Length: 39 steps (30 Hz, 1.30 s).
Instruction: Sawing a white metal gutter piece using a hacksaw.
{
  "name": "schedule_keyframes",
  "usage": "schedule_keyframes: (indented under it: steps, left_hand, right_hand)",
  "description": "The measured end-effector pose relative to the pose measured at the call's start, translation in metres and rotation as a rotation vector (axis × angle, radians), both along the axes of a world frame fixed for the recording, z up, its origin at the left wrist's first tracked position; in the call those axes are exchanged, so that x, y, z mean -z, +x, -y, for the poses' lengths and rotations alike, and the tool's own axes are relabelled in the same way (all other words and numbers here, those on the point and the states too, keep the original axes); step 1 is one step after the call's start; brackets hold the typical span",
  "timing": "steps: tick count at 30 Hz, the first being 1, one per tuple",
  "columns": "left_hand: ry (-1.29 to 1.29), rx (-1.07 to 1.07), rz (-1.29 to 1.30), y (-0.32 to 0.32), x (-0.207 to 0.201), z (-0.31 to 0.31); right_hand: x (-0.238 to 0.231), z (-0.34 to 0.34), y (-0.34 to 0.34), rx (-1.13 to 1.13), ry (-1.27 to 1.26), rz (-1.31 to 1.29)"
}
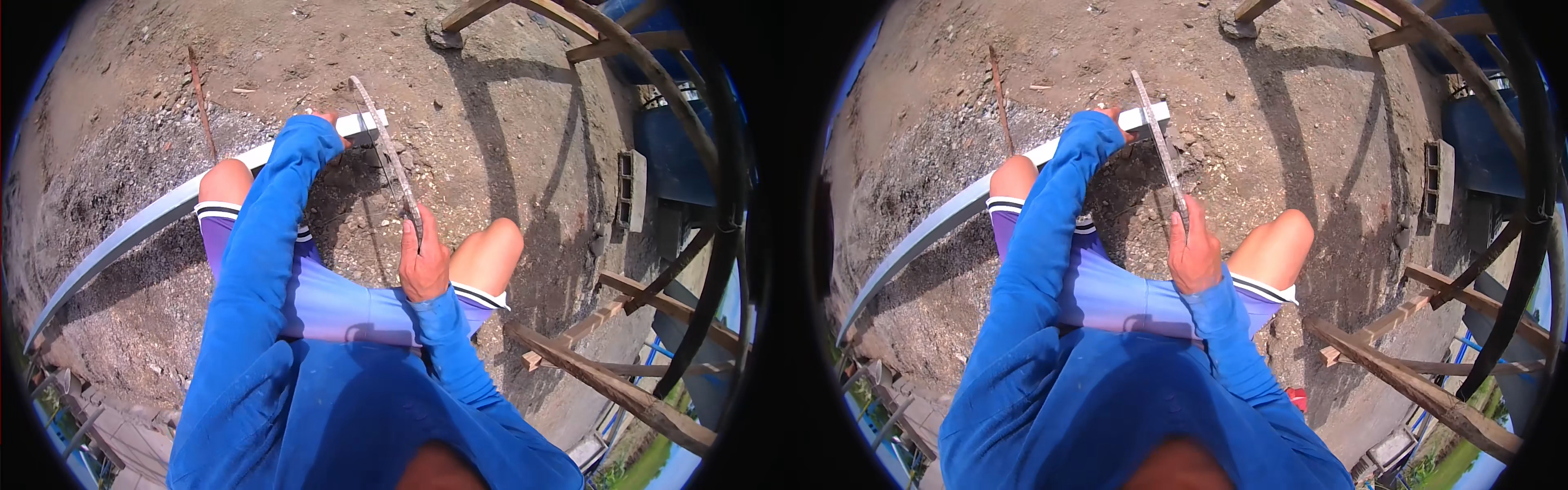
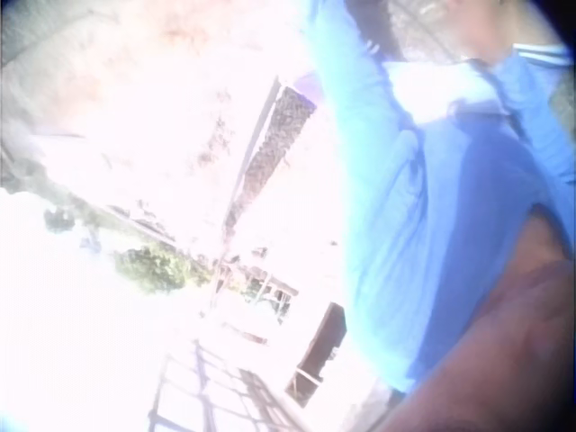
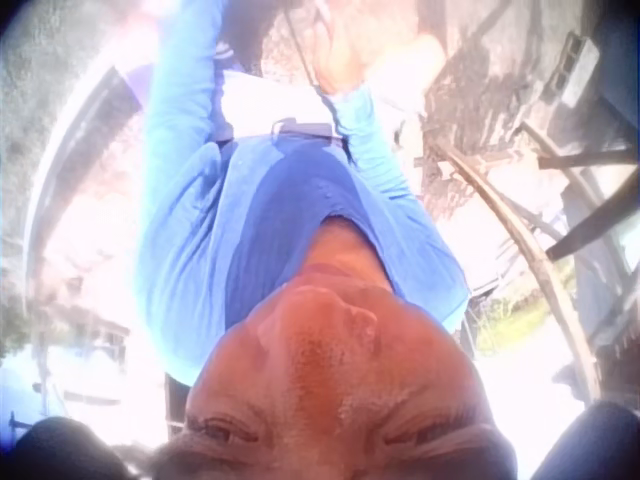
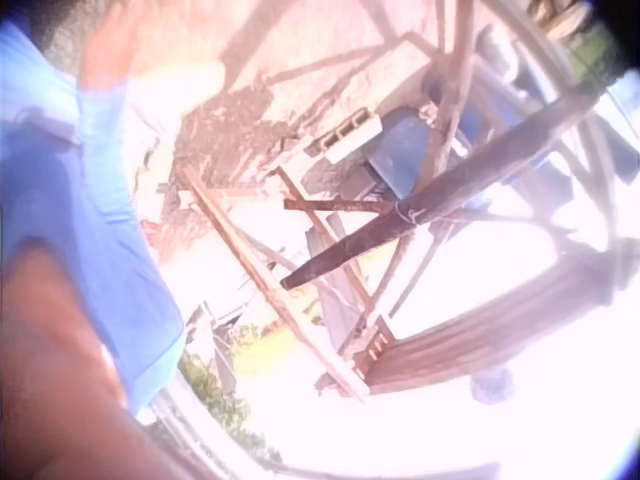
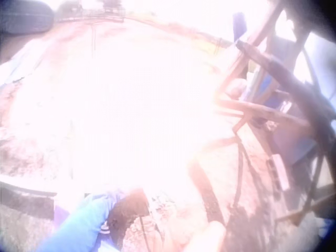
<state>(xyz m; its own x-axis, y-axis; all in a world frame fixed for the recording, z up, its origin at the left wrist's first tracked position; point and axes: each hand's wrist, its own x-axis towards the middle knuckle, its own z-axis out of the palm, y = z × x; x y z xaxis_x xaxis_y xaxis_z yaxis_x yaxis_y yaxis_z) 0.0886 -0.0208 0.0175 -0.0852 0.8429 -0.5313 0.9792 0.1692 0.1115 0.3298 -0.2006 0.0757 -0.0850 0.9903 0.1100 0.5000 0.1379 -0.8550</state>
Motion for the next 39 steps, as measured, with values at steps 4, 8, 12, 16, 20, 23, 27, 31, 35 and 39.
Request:
schedule_keyframes:
  steps: [4, 8, 12, 16, 20, 23, 27, 31, 35, 39]
  left_hand:
    - [0.004, -0.046, 0.051, 0.014, -0.007, 0.007]
    - [-0.015, -0.024, 0.069, 0.012, 0.003, 0.013]
    - [-0.023, -0.021, 0.076, 0.008, 0.009, 0.008]
    - [-0.005, -0.038, 0.063, 0.01, 0.006, 0.013]
    - [0.034, 0.048, 0.052, 0.013, 0.026, 0.021]
    - [0.007, 0.174, 0.063, 0.016, 0.029, 0.034]
    - [-0.126, 0.216, 0.018, 0.033, 0.002, 0.038]
    - [0.603, 0.279, -0.127, 0.032, 0.047, 0.071]
    - [-0.121, 0.198, 0.057, 0.031, 0.062, 0.041]
    - [-0.026, 0.205, 0.139, 0.024, 0.044, 0.035]
  right_hand:
    - [0.002, -0.038, -0.019, 0.033, -0.039, 0.07]
    - [0.002, -0.027, -0.006, -0.019, -0.005, 0.11]
    - [-0.019, 0.025, 0.026, 0.033, -0.074, 0.024]
    - [0.003, -0.034, -0.019, 0.016, -0.073, 0.051]
    - [0.036, -0.099, -0.052, -0.003, -0.01, 0.024]
    - [0.056, -0.077, -0.04, 0.006, 0.028, 0.038]
    - [0.055, -0.074, -0.031, 0.008, -0.051, 0.016]
    - [0.06, -0.06, -0.03, 0.029, -0.051, 0.08]
    - [0.064, -0.053, -0.026, 0.047, -0.121, 0.043]
    - [0.064, -0.059, -0.029, 0.038, -0.063, 0.067]
